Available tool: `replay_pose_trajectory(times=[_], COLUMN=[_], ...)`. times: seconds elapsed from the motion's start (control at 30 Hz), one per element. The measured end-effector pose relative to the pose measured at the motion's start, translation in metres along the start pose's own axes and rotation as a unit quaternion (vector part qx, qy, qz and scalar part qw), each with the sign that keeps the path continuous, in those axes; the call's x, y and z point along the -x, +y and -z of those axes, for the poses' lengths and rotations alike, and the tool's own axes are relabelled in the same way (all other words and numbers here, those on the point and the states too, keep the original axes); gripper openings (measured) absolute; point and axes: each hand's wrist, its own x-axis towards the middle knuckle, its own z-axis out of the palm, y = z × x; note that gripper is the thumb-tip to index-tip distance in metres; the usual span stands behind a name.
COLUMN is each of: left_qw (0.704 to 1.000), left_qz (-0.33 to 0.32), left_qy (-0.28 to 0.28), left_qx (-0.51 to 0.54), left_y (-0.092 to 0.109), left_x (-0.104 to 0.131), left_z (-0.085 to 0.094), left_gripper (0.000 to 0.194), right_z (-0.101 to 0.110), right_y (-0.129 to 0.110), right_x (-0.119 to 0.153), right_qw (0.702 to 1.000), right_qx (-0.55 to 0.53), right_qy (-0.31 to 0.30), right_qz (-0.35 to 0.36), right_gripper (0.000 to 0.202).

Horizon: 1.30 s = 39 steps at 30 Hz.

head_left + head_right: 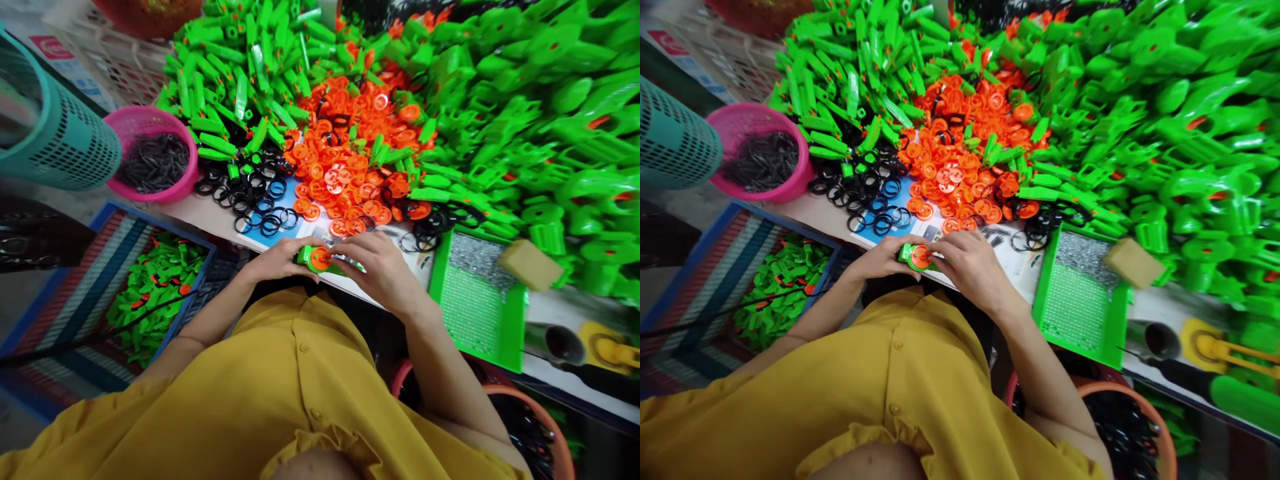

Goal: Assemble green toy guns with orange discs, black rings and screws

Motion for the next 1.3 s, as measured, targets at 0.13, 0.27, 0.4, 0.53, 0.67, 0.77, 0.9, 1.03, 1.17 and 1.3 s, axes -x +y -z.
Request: replay_pose_trajectory(times=[0.13, 0.27, 0.4, 0.53, 0.67, 0.77, 0.9, 1.03, 1.17, 1.3], left_qw=[1.0, 0.999, 0.998, 0.998, 0.999, 0.999, 0.999, 0.999, 0.998, 0.995], left_qz=[-0.006, -0.014, -0.027, -0.032, -0.019, -0.008, 0.01, 0.014, 0.009, 0.023], left_qy=[-0.015, -0.024, -0.035, -0.03, -0.034, -0.045, -0.029, 0.011, 0.047, 0.074], left_qx=[-0.011, -0.037, -0.047, -0.044, -0.029, -0.002, 0.012, 0.028, 0.042, 0.055], left_y=[0.0, 0.003, 0.005, 0.001, -0.004, -0.002, 0.001, -0.001, -0.006, -0.01], left_x=[-0.004, -0.006, -0.008, -0.008, -0.006, -0.003, -0.001, -0.002, -0.002, -0.003], left_z=[-0.004, -0.006, -0.009, -0.015, -0.022, -0.022, -0.013, -0.006, -0.002, -0.001], left_gripper=[0.063, 0.061, 0.058, 0.056, 0.058, 0.06, 0.064, 0.062, 0.06, 0.06], right_z=[0.002, 0.01, 0.01, -0.002, -0.011, -0.003, 0.007, -0.008, -0.029, -0.031], right_y=[0.003, 0.0, -0.004, -0.006, -0.007, 0.001, 0.036, 0.076, 0.091, 0.09], right_x=[0.003, 0.003, 0.002, 0.006, 0.018, 0.025, 0.028, 0.027, 0.027, 0.028], right_qw=[1.0, 0.997, 0.993, 0.993, 0.996, 0.998, 0.97, 0.947, 0.959, 0.964], right_qx=[0.005, 0.03, 0.054, 0.06, 0.041, -0.038, -0.052, 0.067, 0.114, 0.077], right_qy=[-0.028, -0.06, -0.095, -0.091, -0.073, -0.042, 0.117, 0.084, 0.043, 0.09], right_qz=[0.002, 0.033, 0.055, 0.041, -0.004, -0.029, -0.205, -0.301, -0.256, -0.236], right_gripper=[0.026, 0.027, 0.029, 0.029, 0.026, 0.026, 0.029, 0.023, 0.025, 0.016])
